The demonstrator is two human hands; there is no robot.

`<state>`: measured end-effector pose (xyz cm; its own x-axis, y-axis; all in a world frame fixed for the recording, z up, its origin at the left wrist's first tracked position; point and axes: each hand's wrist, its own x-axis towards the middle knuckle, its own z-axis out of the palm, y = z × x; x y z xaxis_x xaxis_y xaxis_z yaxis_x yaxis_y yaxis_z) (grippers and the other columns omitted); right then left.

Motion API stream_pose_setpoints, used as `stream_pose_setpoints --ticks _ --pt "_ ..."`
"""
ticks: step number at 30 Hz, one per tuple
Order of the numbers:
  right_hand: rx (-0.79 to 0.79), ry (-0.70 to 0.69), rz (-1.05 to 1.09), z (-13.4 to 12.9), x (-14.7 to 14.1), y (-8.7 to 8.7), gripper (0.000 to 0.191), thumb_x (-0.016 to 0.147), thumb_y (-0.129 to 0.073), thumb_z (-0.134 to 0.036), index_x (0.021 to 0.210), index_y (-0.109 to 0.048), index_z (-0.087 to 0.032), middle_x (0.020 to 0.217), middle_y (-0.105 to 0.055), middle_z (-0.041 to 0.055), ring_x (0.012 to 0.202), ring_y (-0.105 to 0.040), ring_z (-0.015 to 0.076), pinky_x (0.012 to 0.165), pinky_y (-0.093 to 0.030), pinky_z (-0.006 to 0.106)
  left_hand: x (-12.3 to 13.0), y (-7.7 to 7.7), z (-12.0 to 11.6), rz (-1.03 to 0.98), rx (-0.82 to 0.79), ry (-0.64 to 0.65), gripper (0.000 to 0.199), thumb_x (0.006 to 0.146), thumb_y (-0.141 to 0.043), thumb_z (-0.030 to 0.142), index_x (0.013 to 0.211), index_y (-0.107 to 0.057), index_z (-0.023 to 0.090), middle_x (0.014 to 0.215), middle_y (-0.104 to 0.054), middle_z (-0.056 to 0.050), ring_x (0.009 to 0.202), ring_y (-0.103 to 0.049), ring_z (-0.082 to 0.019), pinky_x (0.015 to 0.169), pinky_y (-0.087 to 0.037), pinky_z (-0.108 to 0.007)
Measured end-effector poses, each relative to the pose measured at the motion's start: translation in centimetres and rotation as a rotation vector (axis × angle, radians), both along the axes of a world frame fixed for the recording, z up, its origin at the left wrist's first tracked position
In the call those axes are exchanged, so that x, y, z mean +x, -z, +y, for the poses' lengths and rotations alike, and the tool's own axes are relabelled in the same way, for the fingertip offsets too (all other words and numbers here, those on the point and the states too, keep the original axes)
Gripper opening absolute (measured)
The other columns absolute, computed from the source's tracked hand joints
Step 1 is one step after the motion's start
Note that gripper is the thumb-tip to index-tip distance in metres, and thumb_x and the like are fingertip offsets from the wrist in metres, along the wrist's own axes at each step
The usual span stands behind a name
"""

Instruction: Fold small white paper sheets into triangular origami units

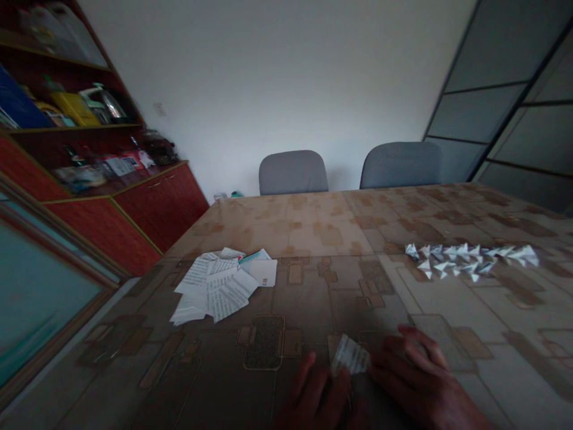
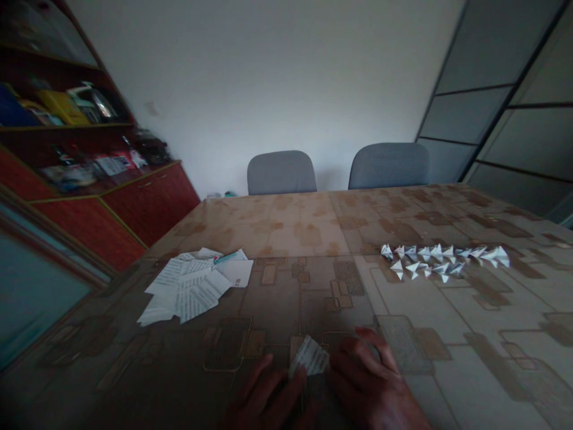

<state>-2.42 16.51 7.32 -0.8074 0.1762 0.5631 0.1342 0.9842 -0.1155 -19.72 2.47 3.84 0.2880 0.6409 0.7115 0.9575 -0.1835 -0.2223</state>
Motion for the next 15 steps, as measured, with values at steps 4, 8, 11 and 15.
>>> stream_pose_setpoints --ticks 4,8,11,15 --pt "0.000 -0.013 -0.058 0.1 0.0 -0.5 0.044 0.103 -0.026 -0.029 0.080 -0.063 -0.024 0.072 -0.062 0.0016 0.077 -0.058 0.0204 0.092 -0.042 0.043 -1.4 0.7 -1.1 0.015 0.059 -0.006 0.014 0.095 -0.054 0.031 0.094 -0.064 0.022 0.096 -0.070 0.000 0.084 -0.063 -0.017 0.114 -0.021 -0.052" --pt "0.018 -0.011 -0.063 -0.3 -0.6 -0.8 0.046 0.104 -0.023 -0.033 0.084 -0.064 -0.024 0.073 -0.063 0.0021 0.077 -0.059 0.0214 0.092 -0.041 0.046 -2.1 1.5 -1.7 0.061 0.056 -0.004 0.012 0.094 -0.056 0.032 0.095 -0.063 0.023 0.100 -0.070 0.000 0.090 -0.063 -0.017 0.115 -0.019 -0.055" --pt "0.065 -0.040 -0.041 -0.9 -1.5 -0.6 0.050 0.105 -0.018 -0.034 0.088 -0.063 -0.025 0.073 -0.064 0.0007 0.079 -0.060 0.0206 0.096 -0.035 0.046 -1.8 2.0 -1.3 0.029 0.102 -0.007 0.012 0.095 -0.055 0.031 0.096 -0.063 0.023 0.097 -0.070 0.000 0.088 -0.064 -0.016 0.115 -0.020 -0.056" --pt "0.080 -0.058 0.016 -0.9 -2.1 0.0 0.052 0.106 -0.017 -0.030 0.085 -0.064 -0.025 0.076 -0.067 -0.0013 0.086 -0.061 0.0192 0.105 -0.024 0.045 -1.0 1.9 -0.5 -0.049 0.160 -0.018 0.013 0.096 -0.051 0.027 0.094 -0.063 0.023 0.088 -0.071 0.001 0.078 -0.063 -0.014 0.114 -0.022 -0.056"
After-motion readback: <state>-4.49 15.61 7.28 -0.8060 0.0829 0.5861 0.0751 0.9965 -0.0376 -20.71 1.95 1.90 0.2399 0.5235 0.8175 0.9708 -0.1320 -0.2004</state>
